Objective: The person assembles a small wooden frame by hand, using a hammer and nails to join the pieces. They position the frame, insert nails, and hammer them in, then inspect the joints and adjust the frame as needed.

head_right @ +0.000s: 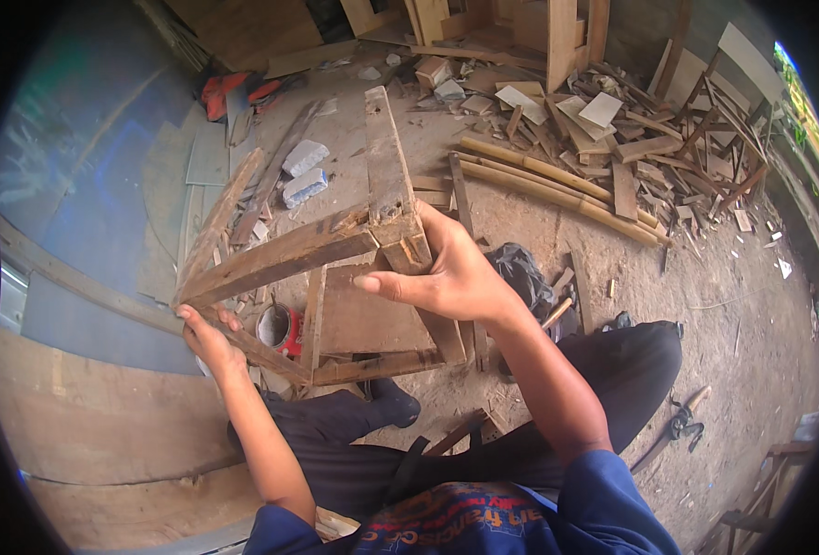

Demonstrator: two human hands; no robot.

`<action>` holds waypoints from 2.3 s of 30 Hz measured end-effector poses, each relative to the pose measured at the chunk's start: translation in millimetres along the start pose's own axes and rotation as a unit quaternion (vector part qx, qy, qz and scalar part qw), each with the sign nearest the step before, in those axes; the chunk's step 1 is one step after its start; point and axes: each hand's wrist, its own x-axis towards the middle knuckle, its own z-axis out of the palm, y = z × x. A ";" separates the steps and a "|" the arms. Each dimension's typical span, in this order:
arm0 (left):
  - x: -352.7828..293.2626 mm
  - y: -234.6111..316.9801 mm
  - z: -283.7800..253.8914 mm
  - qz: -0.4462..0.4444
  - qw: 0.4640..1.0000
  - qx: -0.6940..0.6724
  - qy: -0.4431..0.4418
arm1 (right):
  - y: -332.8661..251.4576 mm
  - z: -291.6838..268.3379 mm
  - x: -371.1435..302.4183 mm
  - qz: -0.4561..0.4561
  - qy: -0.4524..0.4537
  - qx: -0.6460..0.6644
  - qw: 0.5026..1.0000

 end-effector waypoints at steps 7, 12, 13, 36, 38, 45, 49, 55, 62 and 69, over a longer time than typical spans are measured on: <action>-5.4 -3.6 -9.5 0.029 0.999 0.030 -0.005 | 7.9 4.8 3.8 0.066 0.051 -0.014 0.996; -0.4 0.3 -14.6 0.023 0.998 0.023 -0.050 | 13.2 9.1 -2.6 0.023 0.070 -0.001 0.997; 0.4 -1.4 -16.1 0.013 0.999 0.019 -0.041 | 14.1 10.1 -4.7 0.022 0.064 -0.006 0.998; 4.3 -29.9 -30.4 0.021 0.998 -0.035 -0.048 | 4.4 13.3 -9.0 -0.145 0.008 -0.145 0.979; 8.1 -38.3 -36.1 0.034 0.999 -0.039 -0.010 | 6.4 12.0 -11.1 -0.188 -0.023 -0.140 0.972; 17.0 -66.3 -43.8 0.054 0.994 -0.069 0.073 | 12.0 12.7 -19.1 -0.244 -0.020 -0.177 0.953; 16.0 -65.7 -46.2 0.053 0.994 -0.054 0.084 | 15.8 18.8 -22.9 -0.215 0.000 -0.181 0.960; 7.8 -50.5 -35.2 0.021 0.997 -0.004 0.074 | 10.4 29.2 -17.3 -0.147 0.032 -0.161 0.976; 9.9 -73.3 -44.1 0.060 0.988 0.004 0.140 | 8.5 29.2 -14.7 -0.144 0.022 -0.173 0.974; 4.0 -80.9 -35.7 0.077 0.982 -0.062 0.164 | 11.5 25.5 -16.3 -0.178 0.017 -0.192 0.965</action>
